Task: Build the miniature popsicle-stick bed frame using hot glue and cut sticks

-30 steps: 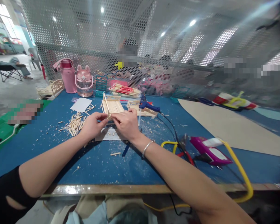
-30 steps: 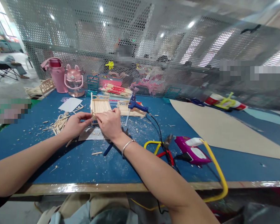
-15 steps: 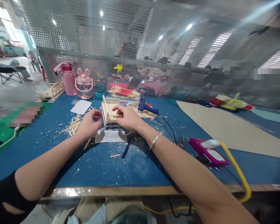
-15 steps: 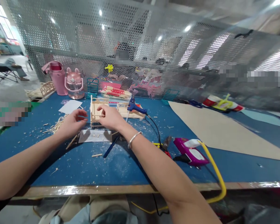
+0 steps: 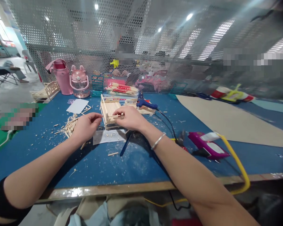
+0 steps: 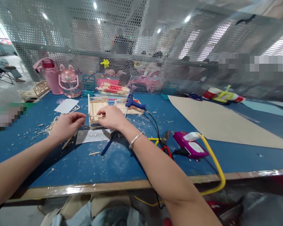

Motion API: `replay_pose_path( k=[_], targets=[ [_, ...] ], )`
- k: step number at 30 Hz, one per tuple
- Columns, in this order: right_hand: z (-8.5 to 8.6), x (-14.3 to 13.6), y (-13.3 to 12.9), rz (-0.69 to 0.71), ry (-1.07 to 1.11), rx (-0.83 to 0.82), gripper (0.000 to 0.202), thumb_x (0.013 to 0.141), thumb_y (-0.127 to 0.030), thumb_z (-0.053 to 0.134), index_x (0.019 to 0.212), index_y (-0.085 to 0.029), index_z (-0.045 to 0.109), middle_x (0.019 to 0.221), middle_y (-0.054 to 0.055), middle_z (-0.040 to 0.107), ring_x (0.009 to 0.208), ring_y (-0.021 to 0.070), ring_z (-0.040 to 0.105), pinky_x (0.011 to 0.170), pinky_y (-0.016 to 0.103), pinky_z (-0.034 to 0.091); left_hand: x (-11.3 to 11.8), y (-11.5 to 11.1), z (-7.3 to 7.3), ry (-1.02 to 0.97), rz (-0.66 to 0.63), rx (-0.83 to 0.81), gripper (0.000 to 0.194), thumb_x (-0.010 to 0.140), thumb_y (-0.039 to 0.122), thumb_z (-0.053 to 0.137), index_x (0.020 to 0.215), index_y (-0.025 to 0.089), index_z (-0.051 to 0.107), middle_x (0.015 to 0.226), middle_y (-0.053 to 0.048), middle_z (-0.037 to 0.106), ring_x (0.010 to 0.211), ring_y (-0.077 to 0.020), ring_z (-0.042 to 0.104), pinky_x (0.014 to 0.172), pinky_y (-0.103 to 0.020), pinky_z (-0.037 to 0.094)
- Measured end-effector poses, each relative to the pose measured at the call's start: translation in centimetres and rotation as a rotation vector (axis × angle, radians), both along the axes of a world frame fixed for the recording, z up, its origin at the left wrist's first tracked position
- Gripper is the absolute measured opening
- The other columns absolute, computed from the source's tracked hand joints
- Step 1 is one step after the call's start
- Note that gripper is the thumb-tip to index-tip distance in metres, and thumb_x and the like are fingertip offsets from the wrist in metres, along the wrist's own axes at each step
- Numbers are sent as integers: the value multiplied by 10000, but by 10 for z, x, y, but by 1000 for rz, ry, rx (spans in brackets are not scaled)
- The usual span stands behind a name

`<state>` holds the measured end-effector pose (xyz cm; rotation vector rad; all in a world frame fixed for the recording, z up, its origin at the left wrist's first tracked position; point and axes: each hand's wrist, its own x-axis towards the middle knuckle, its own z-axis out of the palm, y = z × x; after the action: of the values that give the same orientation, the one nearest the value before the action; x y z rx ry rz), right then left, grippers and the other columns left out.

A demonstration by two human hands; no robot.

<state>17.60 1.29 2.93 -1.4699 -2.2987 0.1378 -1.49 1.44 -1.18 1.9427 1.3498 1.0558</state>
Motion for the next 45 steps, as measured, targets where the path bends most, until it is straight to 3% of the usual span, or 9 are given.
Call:
replay_pose_path(
  k=[5, 13, 17, 20, 23, 28, 35, 45],
  targets=[
    [-2, -4, -2, 0, -24, 26, 199, 659, -213, 565, 789, -180, 713, 825, 61, 688, 800, 186, 576, 691, 288, 373, 10, -9, -2, 12, -41, 49, 169, 706, 316, 598, 796, 175, 575, 736, -31, 649, 655, -149, 593, 631, -278, 469],
    [-3, -9, -2, -31, 44, 13, 187, 693, -192, 513, 739, -179, 694, 725, 27, 663, 688, 144, 544, 643, 280, 340, 11, 1, -12, -12, -48, -1, 152, 710, 315, 627, 782, 187, 586, 722, -19, 663, 635, -146, 601, 609, -272, 452],
    [-10, -8, -3, -83, 44, 314, 253, 683, -218, 530, 892, -152, 659, 836, 57, 656, 797, 184, 541, 713, 312, 338, 11, 1, -12, -38, -40, 20, 130, 713, 306, 628, 761, 193, 583, 715, -11, 663, 637, -139, 595, 627, -272, 449],
    [-7, -8, -13, -91, -36, 482, 213, 738, -267, 493, 785, -151, 665, 803, 74, 647, 803, 198, 541, 720, 326, 330, 9, 3, -14, -24, -24, 35, 123, 724, 308, 614, 753, 194, 579, 705, -8, 654, 627, -134, 585, 614, -271, 441],
    [0, -11, -27, -45, -138, 341, 271, 790, -257, 435, 755, -175, 691, 723, 55, 666, 684, 164, 552, 626, 298, 320, 8, 6, -16, -32, -14, 25, 120, 728, 303, 601, 758, 190, 576, 706, -10, 646, 625, -132, 577, 611, -272, 440],
    [-2, -20, -42, -91, -350, 132, 309, 790, -197, 422, 979, -171, 665, 807, 97, 708, 639, 182, 580, 531, 294, 257, 6, 5, -10, -88, -31, -23, 160, 717, 297, 595, 830, 185, 574, 745, -21, 639, 642, -130, 578, 626, -272, 457],
    [-21, -20, -35, -150, -200, 58, 456, 816, -230, 388, 1240, -166, 544, 884, 124, 704, 713, 212, 609, 574, 307, 325, 9, -1, -2, -127, -1, -22, 182, 706, 305, 590, 834, 175, 581, 775, -34, 647, 668, -132, 578, 630, -268, 457],
    [-26, -22, -36, -84, -40, 27, 539, 775, -194, 415, 1307, -177, 499, 1050, 126, 681, 852, 229, 618, 687, 332, 405, 10, 5, -5, -86, 25, 8, 176, 731, 333, 585, 804, 174, 606, 758, -28, 662, 662, -132, 585, 654, -272, 455]
  ],
)
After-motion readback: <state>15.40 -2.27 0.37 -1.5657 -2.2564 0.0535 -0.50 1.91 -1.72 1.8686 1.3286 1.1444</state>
